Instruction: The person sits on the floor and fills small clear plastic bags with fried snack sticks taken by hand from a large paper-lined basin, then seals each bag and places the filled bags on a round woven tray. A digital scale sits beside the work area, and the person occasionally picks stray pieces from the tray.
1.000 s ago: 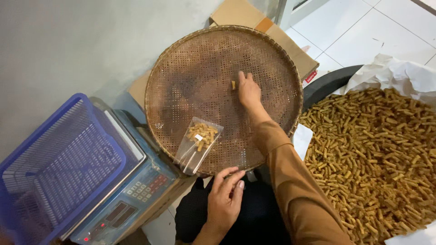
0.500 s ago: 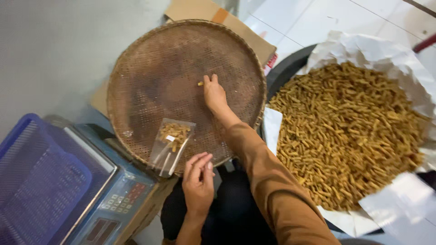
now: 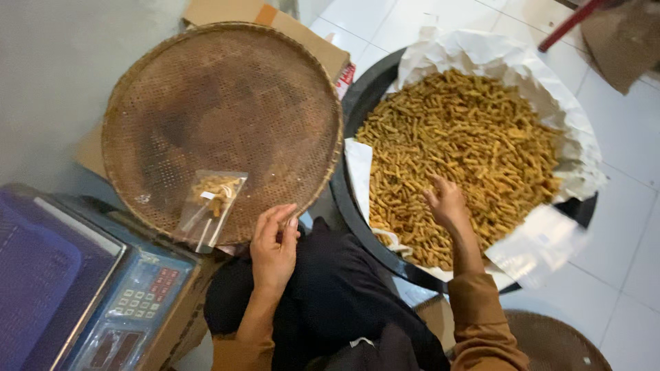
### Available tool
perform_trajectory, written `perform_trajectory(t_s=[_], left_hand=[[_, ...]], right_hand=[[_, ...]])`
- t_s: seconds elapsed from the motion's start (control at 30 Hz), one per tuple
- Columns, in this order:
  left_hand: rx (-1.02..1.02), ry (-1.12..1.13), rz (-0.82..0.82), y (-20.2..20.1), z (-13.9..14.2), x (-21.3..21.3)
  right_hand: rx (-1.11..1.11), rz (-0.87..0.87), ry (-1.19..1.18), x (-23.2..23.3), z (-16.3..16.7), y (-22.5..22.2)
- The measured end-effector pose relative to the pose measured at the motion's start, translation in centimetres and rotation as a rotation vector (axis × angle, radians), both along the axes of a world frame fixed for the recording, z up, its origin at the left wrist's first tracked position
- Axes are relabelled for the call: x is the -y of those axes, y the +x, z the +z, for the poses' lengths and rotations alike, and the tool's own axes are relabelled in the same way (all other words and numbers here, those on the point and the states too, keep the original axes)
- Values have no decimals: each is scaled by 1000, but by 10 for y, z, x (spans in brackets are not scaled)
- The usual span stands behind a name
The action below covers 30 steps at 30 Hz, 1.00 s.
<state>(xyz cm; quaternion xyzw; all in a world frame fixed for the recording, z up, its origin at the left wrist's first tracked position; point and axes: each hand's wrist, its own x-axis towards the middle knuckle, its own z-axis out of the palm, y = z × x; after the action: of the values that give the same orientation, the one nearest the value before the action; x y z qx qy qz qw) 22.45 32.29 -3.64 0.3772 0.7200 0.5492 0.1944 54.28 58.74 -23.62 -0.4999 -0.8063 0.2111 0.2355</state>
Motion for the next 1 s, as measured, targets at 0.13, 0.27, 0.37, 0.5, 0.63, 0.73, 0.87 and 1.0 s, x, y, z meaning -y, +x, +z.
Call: perform_trajectory(t_s=[0.13,0.27,0.37,0.5,0.63,0.73,0.87,1.0], left_hand=[[60,67,-144,40,19,-17],[171,191,-362,89,28,-46],[201,224,-460,126,18,-75],[374,4,-560,164,-17,-106],[184,-218,-524,174,-59,-120],[86,-194,-499,173,-79,-117],[32,-170,-475,167,-88,-119],[-2,-125,-466,170,-91,-123]], right_hand=[[-22,-281,22,35,-6,95],[207,-599,182,77,8,180],[283,-769,185,98,18,223],[123,-1019,-78,97,21,246],[-92,-1228,-209,89,18,244],[-305,-1300,-188,87,15,244],[-242,-1312,-234,85,10,251],[126,-1216,-38,88,7,256]])
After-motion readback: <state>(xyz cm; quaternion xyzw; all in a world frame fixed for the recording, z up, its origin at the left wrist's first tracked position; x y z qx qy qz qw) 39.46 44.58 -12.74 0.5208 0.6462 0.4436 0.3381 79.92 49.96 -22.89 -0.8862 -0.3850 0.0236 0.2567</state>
